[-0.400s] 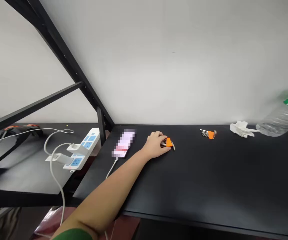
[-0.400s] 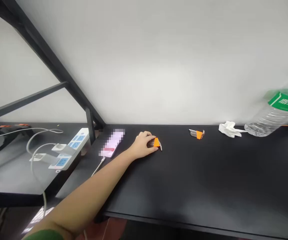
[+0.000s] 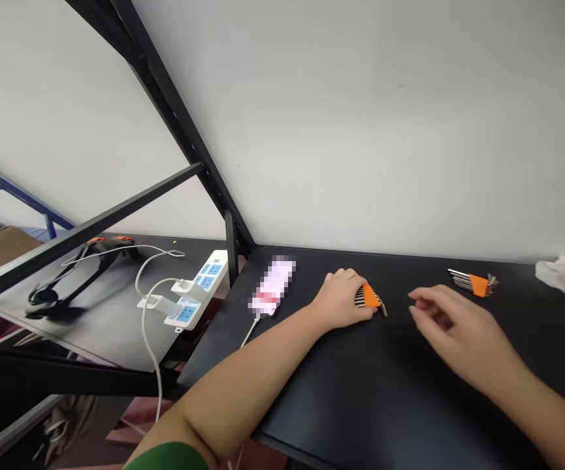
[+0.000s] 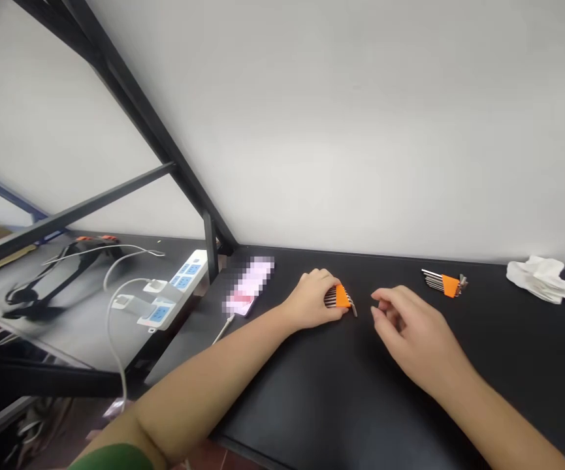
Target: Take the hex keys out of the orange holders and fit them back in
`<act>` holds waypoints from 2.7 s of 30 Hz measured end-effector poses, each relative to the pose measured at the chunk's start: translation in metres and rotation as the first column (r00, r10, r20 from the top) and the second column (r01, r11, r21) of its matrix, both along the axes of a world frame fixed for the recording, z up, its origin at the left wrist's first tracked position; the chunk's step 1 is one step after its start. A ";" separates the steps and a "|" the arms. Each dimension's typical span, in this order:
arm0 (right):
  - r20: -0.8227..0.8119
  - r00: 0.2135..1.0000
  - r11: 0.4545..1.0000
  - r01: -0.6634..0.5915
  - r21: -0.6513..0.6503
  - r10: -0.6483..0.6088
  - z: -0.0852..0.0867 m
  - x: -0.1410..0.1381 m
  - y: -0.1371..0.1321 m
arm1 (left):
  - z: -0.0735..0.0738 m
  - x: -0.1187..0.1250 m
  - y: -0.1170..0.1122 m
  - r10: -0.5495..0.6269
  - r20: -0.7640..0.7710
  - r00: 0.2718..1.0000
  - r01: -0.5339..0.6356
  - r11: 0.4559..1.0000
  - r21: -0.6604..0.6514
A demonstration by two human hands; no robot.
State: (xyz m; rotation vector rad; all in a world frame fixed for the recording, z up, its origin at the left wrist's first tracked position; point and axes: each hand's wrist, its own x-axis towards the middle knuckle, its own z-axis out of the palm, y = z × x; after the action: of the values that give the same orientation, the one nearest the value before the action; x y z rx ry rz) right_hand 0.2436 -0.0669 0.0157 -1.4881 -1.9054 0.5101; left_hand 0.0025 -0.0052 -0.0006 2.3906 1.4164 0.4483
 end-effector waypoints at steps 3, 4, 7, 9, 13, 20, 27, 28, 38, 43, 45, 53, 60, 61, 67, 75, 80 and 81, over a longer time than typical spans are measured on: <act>-0.042 0.995 0.979 -0.100 -0.180 0.094 -0.017 -0.016 0.016 | 0.002 0.001 -0.004 -0.020 0.035 0.999 0.019 1.000 0.009; -0.049 0.991 0.965 -0.129 -0.226 0.122 -0.021 -0.020 0.019 | 0.003 0.001 -0.005 -0.030 0.049 0.998 0.030 1.000 0.009; -0.136 0.982 0.944 -0.168 -0.284 0.134 -0.028 -0.026 0.021 | 0.003 0.001 -0.007 -0.044 0.099 0.994 0.042 0.999 0.022; -0.190 0.974 0.946 -0.172 -0.275 0.122 -0.030 -0.028 0.020 | 0.002 0.002 -0.008 -0.071 0.133 0.989 0.065 0.997 0.047; -0.133 0.983 0.962 -0.153 -0.225 0.125 -0.033 -0.029 0.019 | 0.001 0.003 -0.008 -0.124 0.125 0.984 0.117 0.991 0.067; 0.193 0.981 0.978 0.054 -0.201 -0.015 -0.017 0.000 0.038 | 0.002 -0.001 0.000 -0.014 0.029 0.999 0.012 0.998 0.069; 0.256 0.954 0.977 -0.108 -0.183 0.154 -0.009 0.007 0.036 | 0.001 -0.002 -0.002 -0.019 0.154 0.988 -0.002 0.991 0.136; 0.213 0.965 0.983 -0.127 -0.133 0.154 -0.009 0.002 0.034 | 0.001 0.000 -0.004 -0.041 0.186 0.982 0.012 0.988 0.151; -0.045 0.974 0.974 -0.223 -0.049 0.220 -0.010 -0.025 0.018 | 0.008 0.007 -0.013 -0.124 0.168 0.978 0.101 0.985 0.139; 0.019 0.998 0.998 -0.056 -0.014 0.056 -0.014 -0.007 0.030 | 0.006 0.004 -0.008 -0.097 0.064 0.993 0.087 0.985 0.146; 0.066 0.998 0.997 0.017 -0.069 -0.012 -0.015 0.004 0.037 | 0.004 0.002 -0.004 -0.052 0.059 0.997 0.044 0.990 0.132; 0.225 0.947 0.963 -0.185 -0.195 0.228 -0.012 0.013 0.033 | 0.000 -0.003 0.003 0.023 0.219 0.975 -0.045 0.995 0.094; 0.191 0.914 0.932 -0.334 -0.140 0.357 -0.013 -0.011 0.020 | 0.000 -0.001 -0.001 0.041 0.314 0.949 -0.052 0.998 0.028; 0.185 0.916 0.932 -0.336 -0.135 0.357 -0.012 -0.012 0.018 | 0.000 -0.001 -0.001 0.037 0.307 0.951 -0.047 0.999 0.025; 0.212 0.898 0.922 -0.366 -0.128 0.386 -0.009 -0.014 0.014 | 0.002 0.001 -0.003 0.032 0.237 0.971 -0.042 0.998 0.038; 0.325 0.863 0.922 -0.355 -0.156 0.387 -0.005 -0.018 0.001 | 0.003 0.000 -0.002 0.021 0.264 0.964 -0.035 0.998 0.046; 0.320 0.850 0.908 -0.391 -0.149 0.419 -0.003 -0.017 -0.004 | 0.001 0.001 -0.002 0.026 0.263 0.965 -0.039 0.998 0.045; 0.310 0.850 0.905 -0.399 -0.149 0.426 -0.004 -0.017 -0.003 | 0.001 0.000 -0.002 0.026 0.259 0.965 -0.039 0.998 0.045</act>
State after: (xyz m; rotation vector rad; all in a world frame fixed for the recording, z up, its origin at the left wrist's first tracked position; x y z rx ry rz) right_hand 0.2264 -0.0704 0.0117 -1.2693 -2.5315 0.5523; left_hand 0.0030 -0.0069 0.0004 2.2501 1.3414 0.7819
